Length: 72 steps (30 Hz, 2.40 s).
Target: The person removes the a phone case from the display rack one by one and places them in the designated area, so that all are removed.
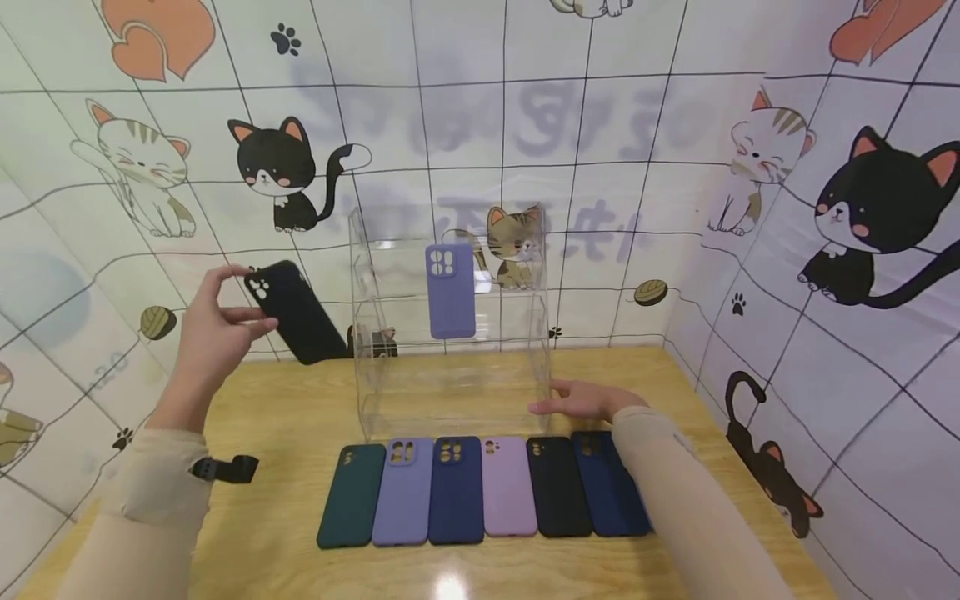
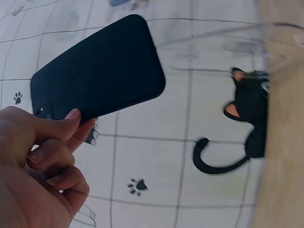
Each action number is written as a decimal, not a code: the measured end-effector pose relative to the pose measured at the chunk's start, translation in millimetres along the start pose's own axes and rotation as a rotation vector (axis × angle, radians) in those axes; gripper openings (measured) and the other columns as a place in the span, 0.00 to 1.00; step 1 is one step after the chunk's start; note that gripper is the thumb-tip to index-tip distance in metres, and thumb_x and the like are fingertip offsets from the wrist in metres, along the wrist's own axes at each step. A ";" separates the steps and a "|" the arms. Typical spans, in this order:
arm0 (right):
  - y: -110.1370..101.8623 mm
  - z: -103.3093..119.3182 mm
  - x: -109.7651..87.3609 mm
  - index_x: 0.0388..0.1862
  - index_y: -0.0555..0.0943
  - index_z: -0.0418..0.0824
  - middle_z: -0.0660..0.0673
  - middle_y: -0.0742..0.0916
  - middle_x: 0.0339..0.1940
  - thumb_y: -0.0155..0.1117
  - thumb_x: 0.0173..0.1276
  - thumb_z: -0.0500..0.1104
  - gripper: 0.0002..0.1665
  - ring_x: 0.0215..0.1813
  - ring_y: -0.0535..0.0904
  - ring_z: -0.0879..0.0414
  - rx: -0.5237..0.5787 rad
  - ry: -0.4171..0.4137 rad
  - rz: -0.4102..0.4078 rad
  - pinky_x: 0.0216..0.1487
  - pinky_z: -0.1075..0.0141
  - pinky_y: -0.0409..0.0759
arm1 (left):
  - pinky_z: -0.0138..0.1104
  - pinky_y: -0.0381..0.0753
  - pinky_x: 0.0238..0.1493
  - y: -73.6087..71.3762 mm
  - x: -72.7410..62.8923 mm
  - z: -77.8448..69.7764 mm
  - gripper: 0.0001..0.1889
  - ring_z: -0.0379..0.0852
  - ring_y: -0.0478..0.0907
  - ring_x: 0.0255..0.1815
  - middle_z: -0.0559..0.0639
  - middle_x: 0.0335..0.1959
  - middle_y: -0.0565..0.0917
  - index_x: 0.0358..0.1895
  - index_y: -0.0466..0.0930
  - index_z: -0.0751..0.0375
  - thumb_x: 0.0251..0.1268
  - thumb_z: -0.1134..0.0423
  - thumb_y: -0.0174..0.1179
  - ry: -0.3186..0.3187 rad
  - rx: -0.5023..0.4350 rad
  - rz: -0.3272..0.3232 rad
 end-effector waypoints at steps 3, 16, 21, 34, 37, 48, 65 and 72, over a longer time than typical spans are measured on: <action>-1.6 1.3 1.2 0.91 0.47 0.47 0.31 0.55 0.90 0.62 0.72 0.74 0.63 0.89 0.48 0.27 -0.004 -0.007 0.001 0.82 0.28 0.56 | 0.36 0.78 0.38 -3.6 -16.2 25.4 0.41 0.58 0.91 0.48 0.71 0.53 0.90 0.81 0.60 0.48 0.70 0.69 0.69 -0.038 0.056 0.092; -0.2 -4.1 -2.9 0.91 0.48 0.45 0.31 0.59 0.89 0.61 0.72 0.77 0.64 0.88 0.52 0.28 -0.019 0.019 -0.013 0.80 0.29 0.60 | 0.47 0.85 0.46 23.9 -66.4 104.6 0.42 0.59 0.90 0.50 0.67 0.48 0.92 0.81 0.64 0.59 0.64 0.72 0.71 -0.216 0.126 0.520; 2.4 -3.8 0.3 0.91 0.49 0.45 0.30 0.59 0.88 0.61 0.71 0.77 0.64 0.88 0.52 0.27 -0.020 0.013 -0.012 0.80 0.28 0.60 | 0.40 0.76 0.37 34.8 -82.0 124.8 0.41 0.46 0.83 0.36 0.55 0.37 0.91 0.79 0.68 0.63 0.61 0.74 0.71 -0.270 0.130 0.592; 3.5 -1.5 0.1 0.91 0.49 0.46 0.30 0.58 0.89 0.61 0.72 0.76 0.63 0.88 0.52 0.27 -0.020 0.021 -0.011 0.80 0.28 0.60 | 0.42 0.84 0.39 49.4 -99.0 146.6 0.39 0.48 0.87 0.36 0.69 0.54 0.86 0.77 0.70 0.69 0.60 0.77 0.71 -0.308 0.024 0.685; 3.3 -1.7 -0.7 0.91 0.49 0.46 0.30 0.58 0.89 0.61 0.72 0.76 0.63 0.88 0.52 0.27 -0.018 0.019 -0.015 0.80 0.28 0.60 | 0.43 0.87 0.41 51.1 -100.3 149.5 0.39 0.50 0.89 0.38 0.72 0.61 0.83 0.77 0.70 0.70 0.59 0.76 0.72 -0.307 0.011 0.708; 3.3 0.0 -2.8 0.91 0.48 0.51 0.30 0.58 0.89 0.60 0.73 0.75 0.61 0.87 0.51 0.26 -0.016 0.011 0.002 0.79 0.27 0.61 | 0.38 0.83 0.37 51.9 -105.6 158.7 0.39 0.47 0.89 0.38 0.56 0.34 0.92 0.76 0.67 0.75 0.62 0.73 0.73 -0.215 0.009 0.758; 2.8 -0.5 1.6 0.91 0.47 0.50 0.30 0.56 0.89 0.61 0.72 0.76 0.62 0.88 0.51 0.28 -0.003 0.022 -0.007 0.81 0.29 0.60 | 0.37 0.81 0.37 58.1 -102.7 152.6 0.35 0.46 0.86 0.33 0.52 0.29 0.90 0.72 0.72 0.78 0.62 0.72 0.74 -0.177 0.108 0.765; 2.5 -0.2 -0.8 0.91 0.48 0.51 0.31 0.56 0.89 0.62 0.71 0.77 0.63 0.88 0.50 0.28 0.010 0.034 -0.004 0.81 0.29 0.60 | 0.38 0.82 0.39 58.9 -98.8 151.6 0.35 0.45 0.88 0.35 0.53 0.32 0.92 0.71 0.73 0.76 0.63 0.68 0.75 -0.197 0.133 0.787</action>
Point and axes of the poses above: each hand's wrist, its own x-axis towards the middle knuckle, its own y-axis out of the palm, z = x × y, the point moved 4 cm from there along x, towards the middle knuckle
